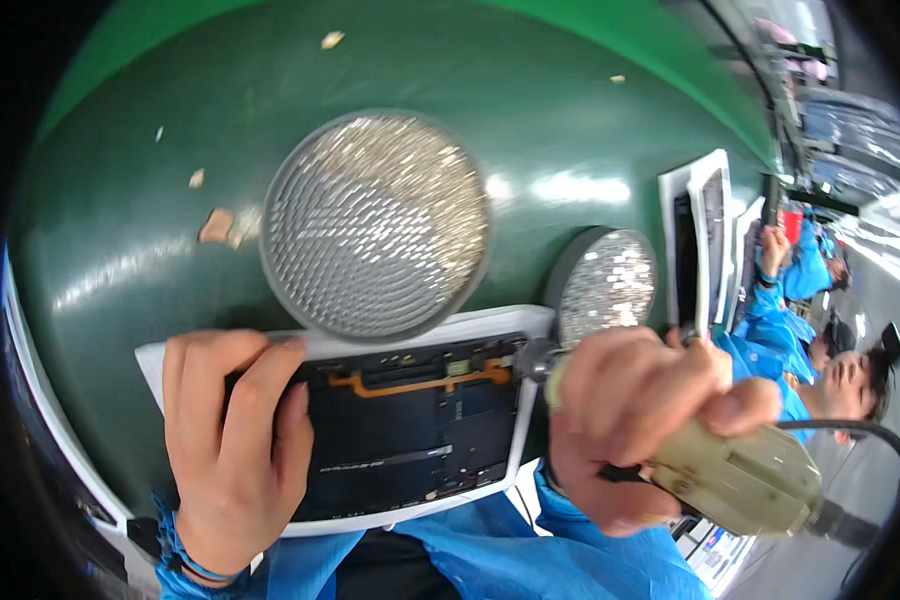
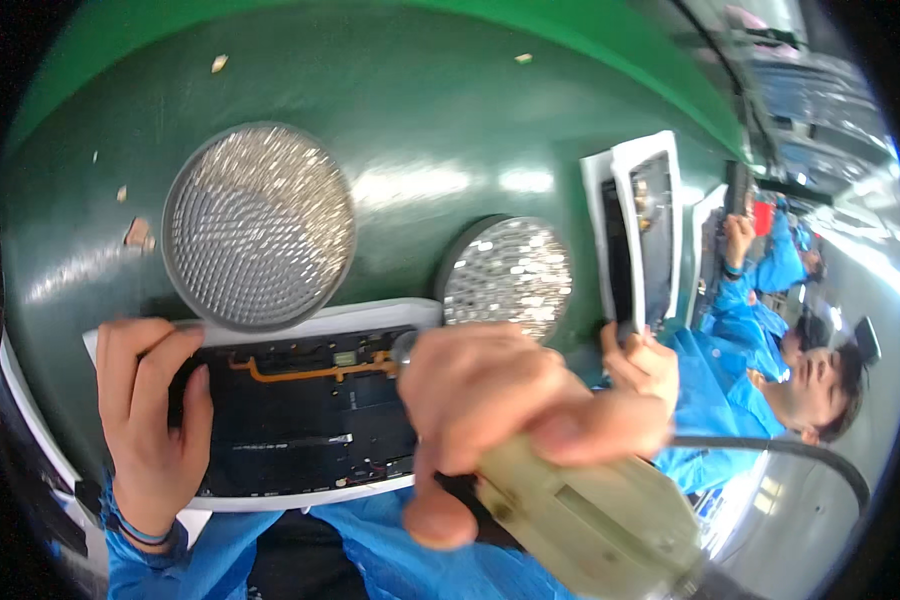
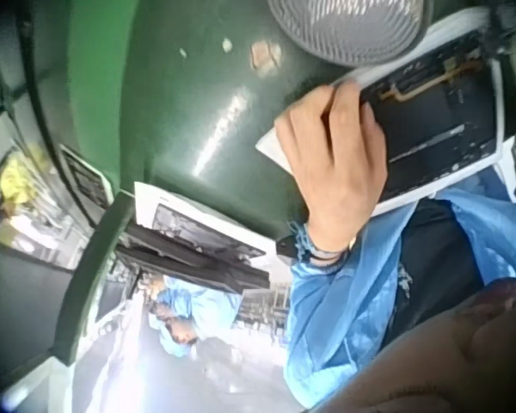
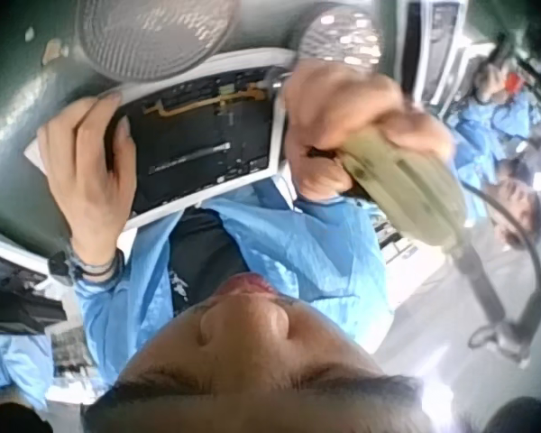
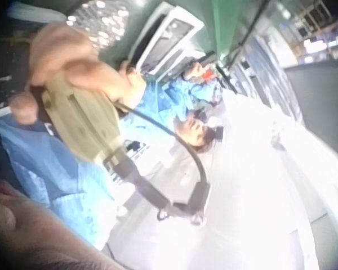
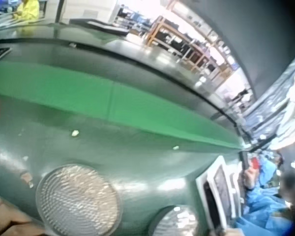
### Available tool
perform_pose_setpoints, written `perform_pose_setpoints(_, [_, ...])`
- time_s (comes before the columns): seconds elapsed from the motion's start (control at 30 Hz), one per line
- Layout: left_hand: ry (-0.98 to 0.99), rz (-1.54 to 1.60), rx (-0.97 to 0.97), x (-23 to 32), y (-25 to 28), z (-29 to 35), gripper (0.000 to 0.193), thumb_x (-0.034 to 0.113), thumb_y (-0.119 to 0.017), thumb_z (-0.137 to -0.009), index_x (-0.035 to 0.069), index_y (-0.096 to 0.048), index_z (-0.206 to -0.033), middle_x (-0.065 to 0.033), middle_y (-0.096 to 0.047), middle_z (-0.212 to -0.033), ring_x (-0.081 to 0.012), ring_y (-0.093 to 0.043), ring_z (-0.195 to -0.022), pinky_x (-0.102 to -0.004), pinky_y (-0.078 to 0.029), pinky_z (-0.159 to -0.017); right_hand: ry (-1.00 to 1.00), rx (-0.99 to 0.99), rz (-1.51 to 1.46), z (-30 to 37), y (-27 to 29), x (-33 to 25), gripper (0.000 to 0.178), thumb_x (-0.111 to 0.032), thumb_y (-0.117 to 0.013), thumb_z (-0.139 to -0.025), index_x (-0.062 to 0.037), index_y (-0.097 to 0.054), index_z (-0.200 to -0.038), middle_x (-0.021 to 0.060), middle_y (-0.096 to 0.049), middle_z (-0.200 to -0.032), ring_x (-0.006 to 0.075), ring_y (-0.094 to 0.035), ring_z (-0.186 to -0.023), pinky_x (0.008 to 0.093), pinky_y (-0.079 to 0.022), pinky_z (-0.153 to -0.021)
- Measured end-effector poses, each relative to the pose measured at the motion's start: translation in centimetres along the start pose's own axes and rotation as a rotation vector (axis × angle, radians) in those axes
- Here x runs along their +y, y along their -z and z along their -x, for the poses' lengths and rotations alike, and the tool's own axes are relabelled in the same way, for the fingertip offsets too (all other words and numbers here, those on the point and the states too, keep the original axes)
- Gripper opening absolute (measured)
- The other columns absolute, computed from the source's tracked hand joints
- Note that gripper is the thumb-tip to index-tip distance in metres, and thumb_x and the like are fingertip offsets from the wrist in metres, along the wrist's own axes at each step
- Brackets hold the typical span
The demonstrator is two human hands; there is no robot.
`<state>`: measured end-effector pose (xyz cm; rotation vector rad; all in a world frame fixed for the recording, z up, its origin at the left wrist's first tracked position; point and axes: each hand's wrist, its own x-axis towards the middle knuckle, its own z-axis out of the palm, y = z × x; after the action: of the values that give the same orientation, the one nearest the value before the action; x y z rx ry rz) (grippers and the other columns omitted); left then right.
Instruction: The person fastens screws into tablet components using an electric screwdriver, places the tablets onto an upper conveyor belt, and retrieves new tablet assemblies to screw.
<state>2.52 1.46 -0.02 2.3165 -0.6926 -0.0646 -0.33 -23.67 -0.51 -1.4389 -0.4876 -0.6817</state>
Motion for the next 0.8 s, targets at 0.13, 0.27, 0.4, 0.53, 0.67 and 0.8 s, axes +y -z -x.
perform_pose_setpoints(0.13, [0.029,-0.060,0.016,0.8,0.5,0.9,0.037,-0.011,-0.069,-0.078,-0.002,-0.066,-0.114,-0.0177,-0.056,-0.108,-0.0396,-0.056,-0.097,-0.0478,-0.047,-0.086,-0.184,0.024,-0.220,0.5,-0.1,-1.0,0.072,0.009,-0.090,-0.075,-0.0105,-0.042,-0.125,0.0131,-0.062,-0.089,0.0211,-0.057,-0.066,0.0382,-0.046,-0.058])
perform_pose_setpoints(0.27, [0.016,-0.019,0.003,1.0,0.5,1.3,0.037,-0.009,-0.068,-0.082,-0.003,-0.063,-0.118,-0.0187,-0.054,-0.109,-0.0404,-0.054,-0.101,-0.0483,-0.045,-0.090,-0.167,0.060,-0.125,0.3,-0.9,-1.7,0.073,0.007,-0.090,-0.072,-0.0106,-0.040,-0.122,0.0099,-0.058,-0.086,0.0145,-0.053,-0.064,0.0298,-0.043,-0.058])
perform_pose_setpoints(0.4, [-0.032,-0.024,0.018,0.9,0.5,1.7,0.034,-0.007,-0.065,-0.084,-0.004,-0.061,-0.118,-0.0209,-0.055,-0.110,-0.0422,-0.054,-0.104,-0.0500,-0.044,-0.093,-0.104,0.058,-0.072,0.3,-0.6,-1.3,0.073,0.004,-0.088,-0.068,-0.0088,-0.037,-0.119,0.0079,-0.055,-0.081,0.0151,-0.050,-0.060,0.0334,-0.046,-0.057])
perform_pose_setpoints(0.53, [-0.005,-0.044,0.012,2.1,0.6,2.1,0.033,-0.008,-0.064,-0.084,-0.003,-0.059,-0.116,-0.0213,-0.054,-0.112,-0.0418,-0.053,-0.109,-0.0479,-0.044,-0.098,0.000,0.205,-0.114,-0.9,-2.2,-3.1,0.071,0.002,-0.088,-0.071,-0.0069,-0.039,-0.121,0.0057,-0.054,-0.081,0.0112,-0.054,-0.068,0.0258,-0.042,-0.057])
perform_pose_setpoints(0.67, [-0.087,-0.062,0.044,2.7,0.7,2.2,0.032,-0.008,-0.063,-0.085,-0.004,-0.059,-0.117,-0.0217,-0.054,-0.112,-0.0425,-0.053,-0.109,-0.0490,-0.043,-0.097,-0.032,0.111,0.125,-1.2,-3.0,-5.1,0.072,0.004,-0.088,-0.072,-0.0085,-0.037,-0.121,0.0079,-0.057,-0.082,0.0102,-0.052,-0.063,0.0243,-0.043,-0.057])
perform_pose_setpoints(0.8, [-0.075,-0.042,0.038,1.9,0.3,2.0,0.033,-0.007,-0.063,-0.086,-0.004,-0.058,-0.118,-0.0224,-0.054,-0.113,-0.0430,-0.053,-0.110,-0.0495,-0.043,-0.098,-0.072,0.128,0.196,0.0,-3.1,-6.1,0.066,0.006,-0.087,-0.074,-0.0079,-0.040,-0.118,0.0062,-0.057,-0.081,0.0091,-0.052,-0.064,0.0229,-0.042,-0.057])
